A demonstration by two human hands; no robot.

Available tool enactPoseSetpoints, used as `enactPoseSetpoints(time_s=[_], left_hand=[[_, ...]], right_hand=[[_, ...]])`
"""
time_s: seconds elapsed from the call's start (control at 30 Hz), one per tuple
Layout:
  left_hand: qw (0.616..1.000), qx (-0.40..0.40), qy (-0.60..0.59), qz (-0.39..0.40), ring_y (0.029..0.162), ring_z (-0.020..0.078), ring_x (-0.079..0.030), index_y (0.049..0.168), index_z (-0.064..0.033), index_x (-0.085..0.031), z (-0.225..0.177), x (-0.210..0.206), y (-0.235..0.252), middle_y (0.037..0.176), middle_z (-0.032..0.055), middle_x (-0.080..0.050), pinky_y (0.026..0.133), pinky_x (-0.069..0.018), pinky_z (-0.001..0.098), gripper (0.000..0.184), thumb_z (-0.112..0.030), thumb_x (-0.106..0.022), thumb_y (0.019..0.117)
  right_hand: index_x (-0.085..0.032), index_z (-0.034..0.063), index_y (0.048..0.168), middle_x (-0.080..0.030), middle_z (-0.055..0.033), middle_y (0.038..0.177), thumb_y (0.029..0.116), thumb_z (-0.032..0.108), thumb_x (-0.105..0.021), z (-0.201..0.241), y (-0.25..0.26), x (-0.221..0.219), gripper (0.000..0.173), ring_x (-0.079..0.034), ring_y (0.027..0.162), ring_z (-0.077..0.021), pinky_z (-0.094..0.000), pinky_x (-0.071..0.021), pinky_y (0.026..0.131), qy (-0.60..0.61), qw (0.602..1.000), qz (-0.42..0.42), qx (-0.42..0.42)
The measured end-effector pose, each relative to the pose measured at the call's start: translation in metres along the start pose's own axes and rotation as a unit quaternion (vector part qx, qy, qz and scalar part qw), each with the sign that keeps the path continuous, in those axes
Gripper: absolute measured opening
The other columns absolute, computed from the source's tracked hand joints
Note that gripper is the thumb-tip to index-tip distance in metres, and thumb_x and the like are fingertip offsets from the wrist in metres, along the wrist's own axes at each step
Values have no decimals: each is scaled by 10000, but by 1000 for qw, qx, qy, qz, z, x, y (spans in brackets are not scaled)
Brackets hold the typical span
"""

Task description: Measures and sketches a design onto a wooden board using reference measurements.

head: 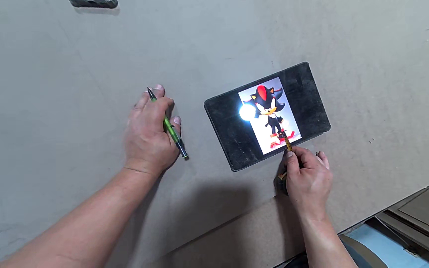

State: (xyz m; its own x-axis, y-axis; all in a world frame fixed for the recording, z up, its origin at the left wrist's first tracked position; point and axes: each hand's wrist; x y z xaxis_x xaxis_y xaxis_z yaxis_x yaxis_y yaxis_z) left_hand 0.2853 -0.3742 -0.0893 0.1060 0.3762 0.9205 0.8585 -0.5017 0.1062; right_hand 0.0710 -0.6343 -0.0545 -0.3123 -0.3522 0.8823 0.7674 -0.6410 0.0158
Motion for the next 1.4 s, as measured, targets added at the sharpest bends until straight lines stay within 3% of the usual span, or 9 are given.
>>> enactPoseSetpoints(time_s=[1.4], left_hand=[[1000, -4, -7, 1, 1522, 285, -355, 1395, -114, -568, 2, -1, 0, 1587, 101, -472, 1255, -254, 453, 437, -346, -411, 1060]], right_hand=[[-758, 145, 1082, -716, 54, 818, 1057, 267, -566, 9, -7, -3, 229, -685, 807, -79, -496, -396, 1174, 2, 1000, 10, 8]])
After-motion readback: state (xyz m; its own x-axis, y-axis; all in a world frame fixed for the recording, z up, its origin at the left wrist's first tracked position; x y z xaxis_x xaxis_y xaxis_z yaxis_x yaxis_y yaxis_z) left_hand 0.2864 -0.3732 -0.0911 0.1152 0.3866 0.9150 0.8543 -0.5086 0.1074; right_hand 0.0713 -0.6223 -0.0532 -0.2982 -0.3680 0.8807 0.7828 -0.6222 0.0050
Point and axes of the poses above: each hand's wrist, its own y-axis towards the middle knuckle, its own x-axis out of the back of the hand, z = x × y
